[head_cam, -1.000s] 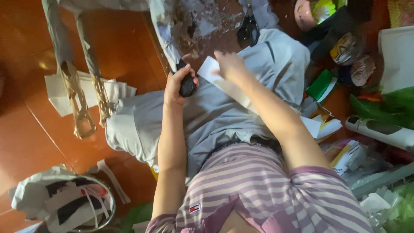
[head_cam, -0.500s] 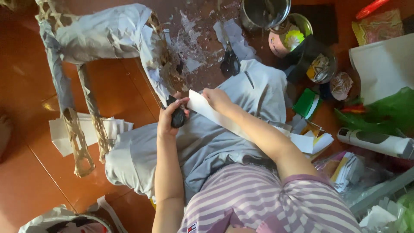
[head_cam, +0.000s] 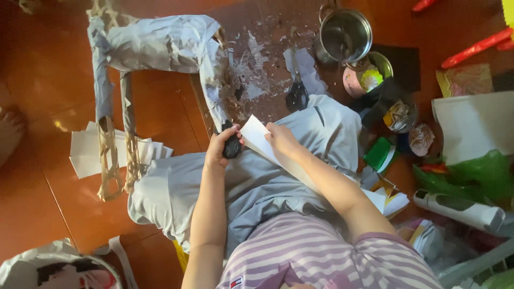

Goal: Creating a paper-mache giraffe by applying paper strips and adhesive to a structural frame.

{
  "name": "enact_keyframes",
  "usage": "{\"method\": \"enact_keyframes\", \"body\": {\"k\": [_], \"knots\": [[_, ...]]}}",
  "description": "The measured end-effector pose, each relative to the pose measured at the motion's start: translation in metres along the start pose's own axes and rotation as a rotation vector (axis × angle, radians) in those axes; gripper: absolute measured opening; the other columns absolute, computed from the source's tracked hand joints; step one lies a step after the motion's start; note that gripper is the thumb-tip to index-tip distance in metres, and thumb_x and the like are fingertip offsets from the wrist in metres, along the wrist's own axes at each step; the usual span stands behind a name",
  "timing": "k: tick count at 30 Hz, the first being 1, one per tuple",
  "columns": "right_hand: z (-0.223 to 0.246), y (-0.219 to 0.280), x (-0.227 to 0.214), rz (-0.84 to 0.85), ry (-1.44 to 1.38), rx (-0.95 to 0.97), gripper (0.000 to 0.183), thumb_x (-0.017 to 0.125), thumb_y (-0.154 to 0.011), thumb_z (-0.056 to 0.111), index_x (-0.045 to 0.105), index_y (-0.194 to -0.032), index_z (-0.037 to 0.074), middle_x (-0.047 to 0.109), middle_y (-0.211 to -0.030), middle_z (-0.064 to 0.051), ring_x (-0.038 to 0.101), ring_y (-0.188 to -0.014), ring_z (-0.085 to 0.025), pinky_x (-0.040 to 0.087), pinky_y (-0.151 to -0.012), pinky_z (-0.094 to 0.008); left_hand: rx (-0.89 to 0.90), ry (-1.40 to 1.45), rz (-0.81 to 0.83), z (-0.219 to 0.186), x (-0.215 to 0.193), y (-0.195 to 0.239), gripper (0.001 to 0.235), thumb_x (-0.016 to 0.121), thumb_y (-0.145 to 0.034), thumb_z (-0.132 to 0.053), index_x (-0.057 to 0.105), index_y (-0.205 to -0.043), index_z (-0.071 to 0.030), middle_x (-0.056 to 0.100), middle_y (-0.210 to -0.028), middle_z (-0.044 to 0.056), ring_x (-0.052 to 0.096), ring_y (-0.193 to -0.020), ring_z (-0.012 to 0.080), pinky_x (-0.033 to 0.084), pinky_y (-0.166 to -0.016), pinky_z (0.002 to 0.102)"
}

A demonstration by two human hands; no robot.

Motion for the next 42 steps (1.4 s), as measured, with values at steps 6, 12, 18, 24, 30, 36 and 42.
{"method": "enact_keyframes", "body": {"k": [6,12,18,24,30,36,42], "knots": [[0.047,0.005,-0.017,0.101,0.101,-0.035,0.021,0.058,-0.097,0.016,0.059,-0.115,0.008,0.068,-0.087,-0.024,0.065,-0.085,-0.047,0.048,-0.071,-0.056,0.050,-0.040,0.021,0.003,-0.006,-0.009,0.021,0.076,-0.088,-0.014,0.067,-0.101,0.001,0.066,-0.076,0.009,0.067,-0.061,0.0220,0.057,-0.056,0.036],[0.037,-0.002,-0.038,-0.043,0.319,-0.184,0.022,0.058,-0.092,0.009,0.067,-0.111,0.012,0.071,-0.094,-0.022,0.068,-0.089,-0.045,0.052,-0.074,-0.054,0.048,-0.121,0.012,0.003,-0.005,-0.009,0.022,0.076,-0.088,-0.018,0.067,-0.099,-0.002,0.068,-0.077,0.008,0.069,-0.062,0.0220,0.059,-0.057,0.036],[0.023,-0.040,-0.126,-0.265,0.127,-0.006,0.017,0.064,-0.098,0.017,0.071,-0.102,0.003,0.071,-0.089,-0.022,0.069,-0.079,-0.037,0.053,-0.068,-0.044,0.069,-0.080,0.043,0.005,-0.006,-0.012,0.024,0.078,-0.088,-0.019,0.068,-0.098,0.001,0.068,-0.077,0.009,0.070,-0.063,0.0219,0.059,-0.057,0.036],[-0.078,-0.074,-0.223,-0.082,0.236,0.264,0.023,0.062,-0.100,0.024,0.073,-0.104,0.004,0.069,-0.089,-0.014,0.057,-0.075,-0.014,0.047,-0.068,-0.038,0.055,-0.076,0.029,0.008,-0.006,-0.011,0.024,0.078,-0.087,-0.018,0.068,-0.099,-0.001,0.068,-0.076,0.009,0.069,-0.061,0.0214,0.058,-0.056,0.036],[-0.305,-0.074,-0.374,-0.238,0.413,0.326,0.020,0.069,-0.097,0.018,0.076,-0.101,0.000,0.074,-0.089,-0.017,0.068,-0.078,-0.024,0.053,-0.071,-0.042,0.052,-0.090,0.030,0.006,-0.001,-0.004,0.024,0.079,-0.086,-0.018,0.067,-0.098,-0.001,0.068,-0.076,0.009,0.069,-0.061,0.0215,0.057,-0.056,0.035],[-0.215,-0.097,-0.402,-0.530,0.414,0.052,0.017,0.081,-0.084,0.016,0.077,-0.091,0.001,0.074,-0.089,-0.018,0.073,-0.077,-0.028,0.057,-0.072,-0.041,0.032,-0.173,-0.006,0.004,-0.006,0.000,0.024,0.077,-0.089,-0.019,0.066,-0.097,0.000,0.067,-0.075,0.009,0.067,-0.061,0.0193,0.057,-0.056,0.034],[-0.170,-0.169,-0.316,-0.560,0.746,0.110,0.016,0.065,-0.084,-0.004,0.076,-0.097,-0.003,0.066,-0.119,-0.031,0.065,-0.104,-0.048,0.052,-0.090,-0.052,0.005,-0.083,-0.019,-0.002,-0.008,0.009,0.020,0.073,-0.089,-0.016,0.065,-0.100,-0.002,0.065,-0.078,0.009,0.065,-0.062,0.0209,0.056,-0.055,0.036]]}}
Point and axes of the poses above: each hand's wrist, its own y-axis away from the middle knuckle, its own x-axis out of the palm, z = x × y, the point moved 7 cm from there along -y, towards the middle knuckle
